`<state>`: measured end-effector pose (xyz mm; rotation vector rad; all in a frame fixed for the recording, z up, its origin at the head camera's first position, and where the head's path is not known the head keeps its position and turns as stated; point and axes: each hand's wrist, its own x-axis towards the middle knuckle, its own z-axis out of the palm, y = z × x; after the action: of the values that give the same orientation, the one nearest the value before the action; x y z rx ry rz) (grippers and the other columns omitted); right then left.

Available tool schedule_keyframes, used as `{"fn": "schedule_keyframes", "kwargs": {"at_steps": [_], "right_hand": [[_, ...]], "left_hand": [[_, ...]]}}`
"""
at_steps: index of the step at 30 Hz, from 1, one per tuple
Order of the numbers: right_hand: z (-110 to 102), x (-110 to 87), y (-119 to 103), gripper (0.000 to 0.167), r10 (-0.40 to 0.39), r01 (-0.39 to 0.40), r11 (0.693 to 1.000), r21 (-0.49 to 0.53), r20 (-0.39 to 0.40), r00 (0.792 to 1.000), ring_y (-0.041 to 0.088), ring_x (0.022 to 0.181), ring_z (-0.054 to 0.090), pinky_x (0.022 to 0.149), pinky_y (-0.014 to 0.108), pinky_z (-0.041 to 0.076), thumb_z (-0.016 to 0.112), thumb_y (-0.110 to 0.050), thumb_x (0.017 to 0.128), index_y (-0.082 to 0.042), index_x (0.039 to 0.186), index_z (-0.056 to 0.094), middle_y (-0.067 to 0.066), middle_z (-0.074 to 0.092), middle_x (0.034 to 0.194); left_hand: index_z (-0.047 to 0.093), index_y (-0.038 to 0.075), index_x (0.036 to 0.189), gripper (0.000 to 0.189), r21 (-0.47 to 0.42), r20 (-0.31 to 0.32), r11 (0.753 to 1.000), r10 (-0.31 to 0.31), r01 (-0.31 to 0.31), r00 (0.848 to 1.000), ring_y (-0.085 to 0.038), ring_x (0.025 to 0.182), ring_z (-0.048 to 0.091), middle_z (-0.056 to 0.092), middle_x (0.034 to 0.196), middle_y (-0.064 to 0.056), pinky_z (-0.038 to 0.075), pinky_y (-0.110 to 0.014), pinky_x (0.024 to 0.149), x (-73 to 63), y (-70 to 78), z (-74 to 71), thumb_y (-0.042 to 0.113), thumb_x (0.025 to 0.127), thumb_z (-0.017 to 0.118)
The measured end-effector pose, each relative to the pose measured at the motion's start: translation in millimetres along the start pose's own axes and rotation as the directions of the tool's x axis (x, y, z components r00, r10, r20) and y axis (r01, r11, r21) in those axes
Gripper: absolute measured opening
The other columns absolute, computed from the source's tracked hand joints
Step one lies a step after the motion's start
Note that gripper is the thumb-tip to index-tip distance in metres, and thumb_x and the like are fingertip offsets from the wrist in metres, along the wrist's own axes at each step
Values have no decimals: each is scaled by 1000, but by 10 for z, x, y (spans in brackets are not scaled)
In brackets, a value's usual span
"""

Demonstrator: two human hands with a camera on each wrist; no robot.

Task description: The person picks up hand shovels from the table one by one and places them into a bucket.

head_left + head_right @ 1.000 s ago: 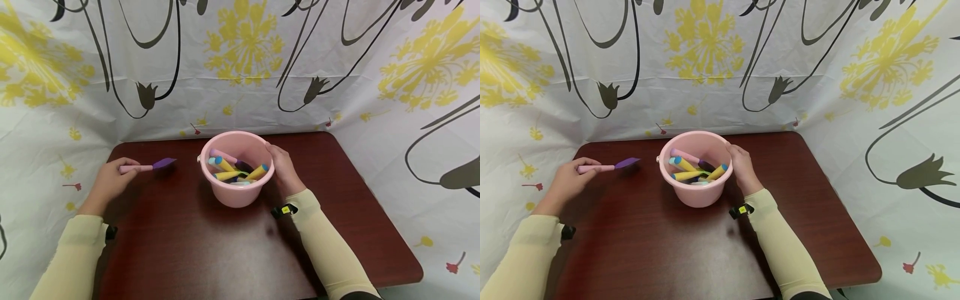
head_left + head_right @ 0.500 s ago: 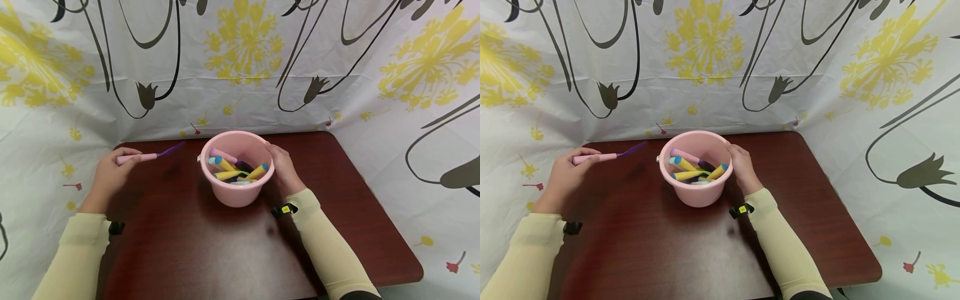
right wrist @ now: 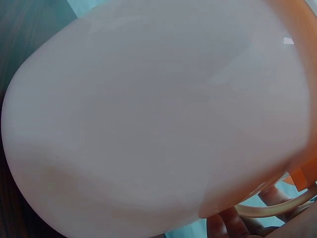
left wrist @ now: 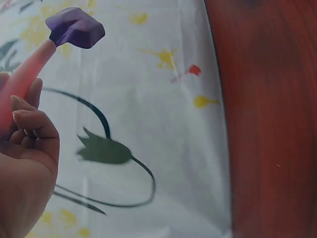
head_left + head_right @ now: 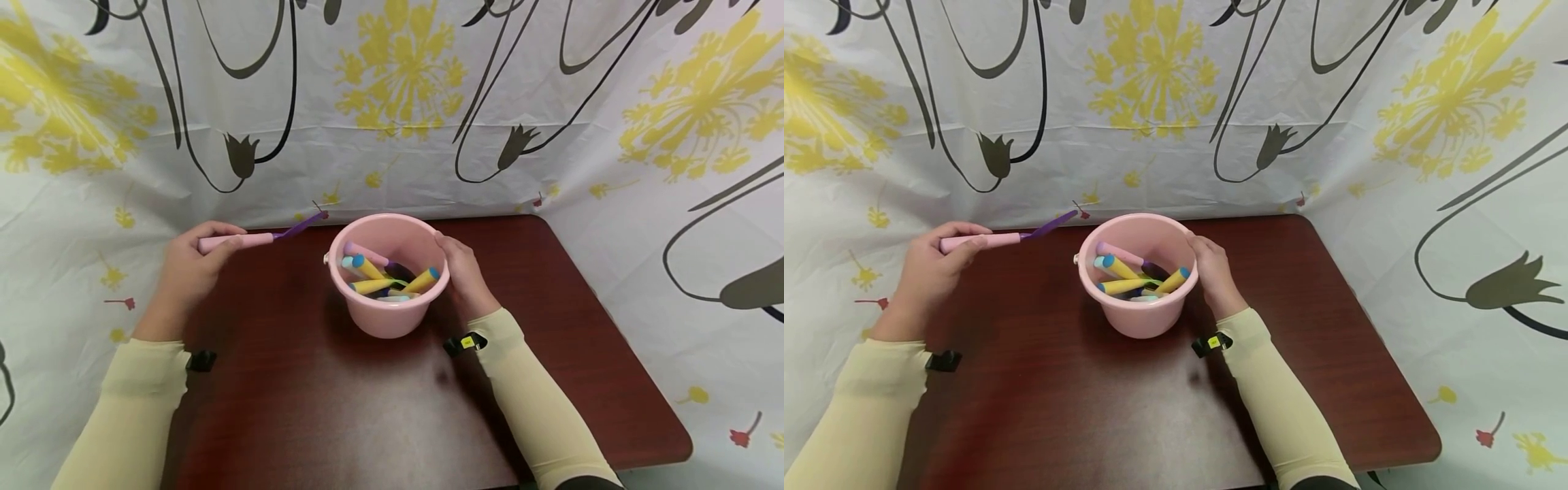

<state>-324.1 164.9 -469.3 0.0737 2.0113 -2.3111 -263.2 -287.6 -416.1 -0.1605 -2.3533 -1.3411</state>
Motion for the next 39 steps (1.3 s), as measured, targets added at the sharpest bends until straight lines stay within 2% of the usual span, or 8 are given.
{"fn": "schedule_keyframes", "kwargs": {"at_steps": [4,10,17,23,26,31,34,39], "right_hand": [[-2,5,6,54,-5,5,1000,6,3,1000,23,132,64,115,40,51,57,-45,114,-7,151,65,11,66,147],[-9,6,6,53,-3,3,1000,-2,-2,1000,24,132,63,116,42,50,56,-44,115,-6,151,65,12,65,147],[-21,8,12,56,7,-7,1000,-31,-5,1000,24,137,61,120,43,47,55,-46,115,-7,155,62,11,63,152],[-13,11,10,54,5,-5,1000,-25,-10,1000,23,133,63,117,41,49,55,-45,115,-7,151,64,11,65,148],[-13,11,8,53,-1,0,1000,-26,-13,1000,22,130,64,115,40,51,56,-46,115,-7,149,66,10,66,144],[-11,13,13,52,-12,12,1000,-1,2,1000,24,133,64,116,42,51,54,-43,116,-5,150,65,12,66,146],[-7,15,23,53,-17,16,1000,25,14,1000,26,137,61,118,43,49,54,-41,116,-2,151,63,14,64,149],[-8,18,30,55,3,-3,1000,30,9,1000,28,142,58,121,45,46,56,-43,115,-5,154,61,13,62,153]], "left_hand": [[84,9,112,19,-10,13,998,65,-65,998,-14,78,54,74,94,18,43,-24,68,-15,195,77,25,101,84],[84,9,112,16,-96,49,985,146,-141,988,-16,78,53,75,94,12,42,-26,65,-6,422,172,18,99,84],[84,11,111,13,-127,138,980,173,-155,975,-17,81,56,76,95,7,44,-27,68,20,613,312,19,101,83],[84,13,108,12,-146,216,977,186,-157,958,-20,77,53,72,92,-1,43,-30,65,66,742,429,23,102,81],[84,15,107,10,-161,265,974,196,-157,944,-21,81,55,72,92,-3,45,-30,67,85,801,498,24,103,80],[84,15,106,10,-186,374,972,207,-146,904,-22,90,58,78,96,-2,48,-30,75,109,848,617,24,104,79],[84,19,106,12,-155,439,980,178,-121,881,-20,95,59,81,100,2,48,-31,79,112,858,677,29,104,78],[83,16,105,17,-137,515,989,126,-64,848,-21,97,60,79,100,-2,51,-32,81,118,872,745,33,103,78]]}}
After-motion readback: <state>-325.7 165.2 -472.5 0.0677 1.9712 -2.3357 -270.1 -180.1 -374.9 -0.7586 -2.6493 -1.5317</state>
